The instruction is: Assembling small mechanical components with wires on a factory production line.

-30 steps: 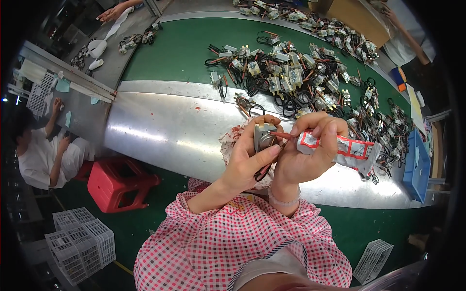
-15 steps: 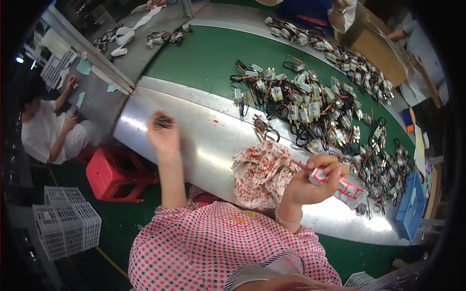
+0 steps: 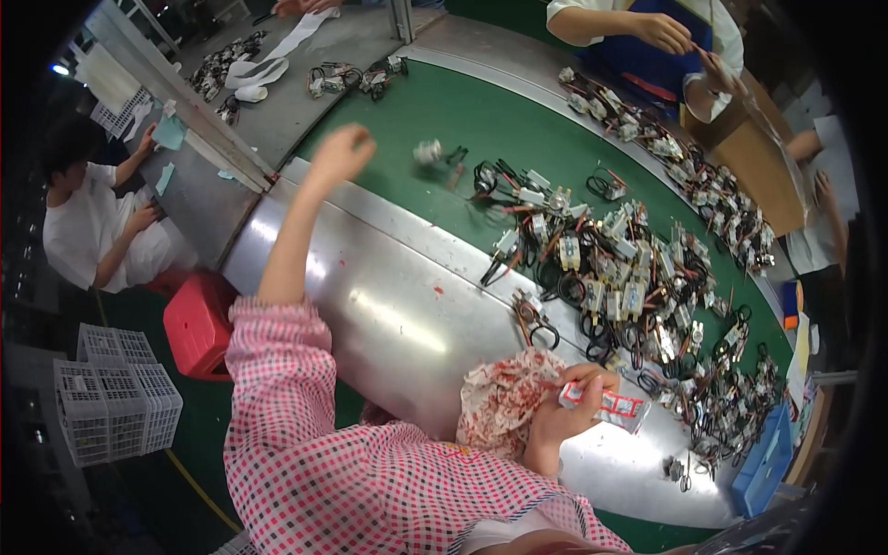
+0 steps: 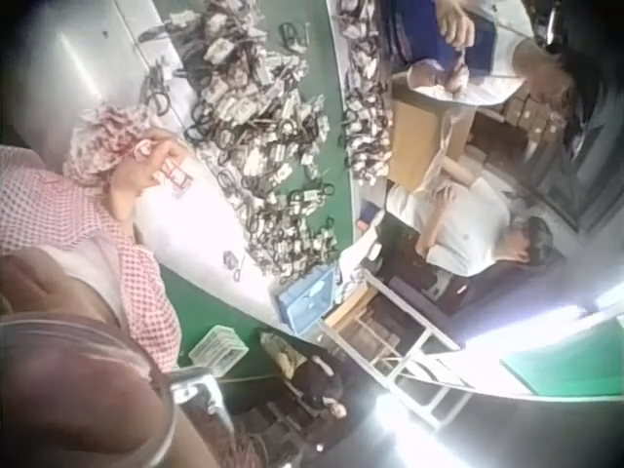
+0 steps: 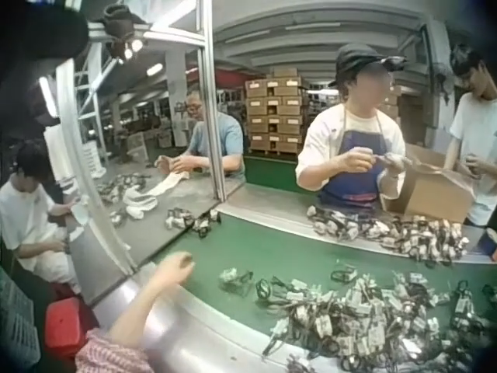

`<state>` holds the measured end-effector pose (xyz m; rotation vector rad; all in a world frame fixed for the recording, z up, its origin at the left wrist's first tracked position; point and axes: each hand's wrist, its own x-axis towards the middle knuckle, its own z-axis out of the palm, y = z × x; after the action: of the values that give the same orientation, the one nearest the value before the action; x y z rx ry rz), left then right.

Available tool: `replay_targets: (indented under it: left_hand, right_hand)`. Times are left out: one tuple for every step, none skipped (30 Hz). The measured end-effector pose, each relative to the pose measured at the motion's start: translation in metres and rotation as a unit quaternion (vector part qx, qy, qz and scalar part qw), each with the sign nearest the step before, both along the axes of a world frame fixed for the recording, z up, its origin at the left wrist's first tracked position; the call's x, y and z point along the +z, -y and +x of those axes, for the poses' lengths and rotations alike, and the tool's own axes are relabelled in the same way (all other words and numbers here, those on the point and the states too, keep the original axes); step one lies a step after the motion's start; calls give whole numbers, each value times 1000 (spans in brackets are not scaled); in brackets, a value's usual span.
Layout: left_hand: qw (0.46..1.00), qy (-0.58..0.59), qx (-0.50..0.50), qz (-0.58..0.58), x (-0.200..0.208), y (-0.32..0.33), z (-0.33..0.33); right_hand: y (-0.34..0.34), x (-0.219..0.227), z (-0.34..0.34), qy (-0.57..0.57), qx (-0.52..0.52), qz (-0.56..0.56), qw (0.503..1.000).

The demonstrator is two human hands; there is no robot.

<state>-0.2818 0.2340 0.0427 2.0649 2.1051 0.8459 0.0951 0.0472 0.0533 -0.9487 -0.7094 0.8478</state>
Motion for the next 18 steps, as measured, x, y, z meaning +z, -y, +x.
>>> replay_targets:
  left_hand:
    - [989, -82, 96, 72, -5, -20, -39]
    - [973, -149, 153, 87, -2, -42, -62]
    - [949, -215, 207, 98, 2, -55, -67]
    - [951, -211, 206, 96, -2, -62, -68]
    - [991, -46, 105, 68, 7, -65, -51]
    - [992, 121, -2, 34, 15, -64, -28]
    - [981, 167, -92, -22, 23, -51, 13]
    - [965, 154, -156, -144, 15, -44, 37]
    - [960, 71, -202, -179, 7, -28, 57]
    - [943, 94, -232, -219, 1, -12, 75]
    - [966, -65, -221, -115, -18, -4, 85]
    - [977, -81, -185, -63, -26, -3, 91]
    - [984, -99, -148, -11, -28, -2, 94]
    - [983, -99, -152, -14, -28, -1, 94]
    - [987, 82, -135, -38, -24, 2, 92]
    - [957, 260, -112, -60, -19, 6, 91]
    - [958, 257, -114, -61, -14, 12, 92]
    - [949, 301, -84, -33, -6, 23, 94]
  right_hand:
    - [-2, -2, -4, 14, 14, -13, 1000]
    - [-4, 0, -6, 29, 7, -10, 999]
    - [-6, -3, -7, 35, 3, -12, 999]
    - [-8, -7, -8, 62, 1, -31, 998]
    - [-12, -12, -7, 90, -4, -49, 995]
    - [-15, -19, -5, 87, -10, -62, 994]
    - [-18, -23, -4, 94, -16, -68, 993]
    - [-21, -26, -4, 89, -24, -81, 992]
    - [-23, -28, -4, 81, -25, -93, 992]
    - [-24, -29, -4, 69, -16, -96, 993]
    - [-26, -26, -6, 69, -12, -96, 993]
    - [-27, -25, -7, 68, -4, -102, 992]
    - [-27, -23, -8, 66, 3, -107, 992]
    - [-26, -24, -8, 65, 0, -111, 992]
    - [-26, -25, -7, 65, -6, -101, 993]
    - [-25, -24, -7, 64, -10, -89, 994]
    - [-25, -22, -6, 61, -12, -89, 994]
    - [-24, -17, -5, 64, -16, -72, 995]
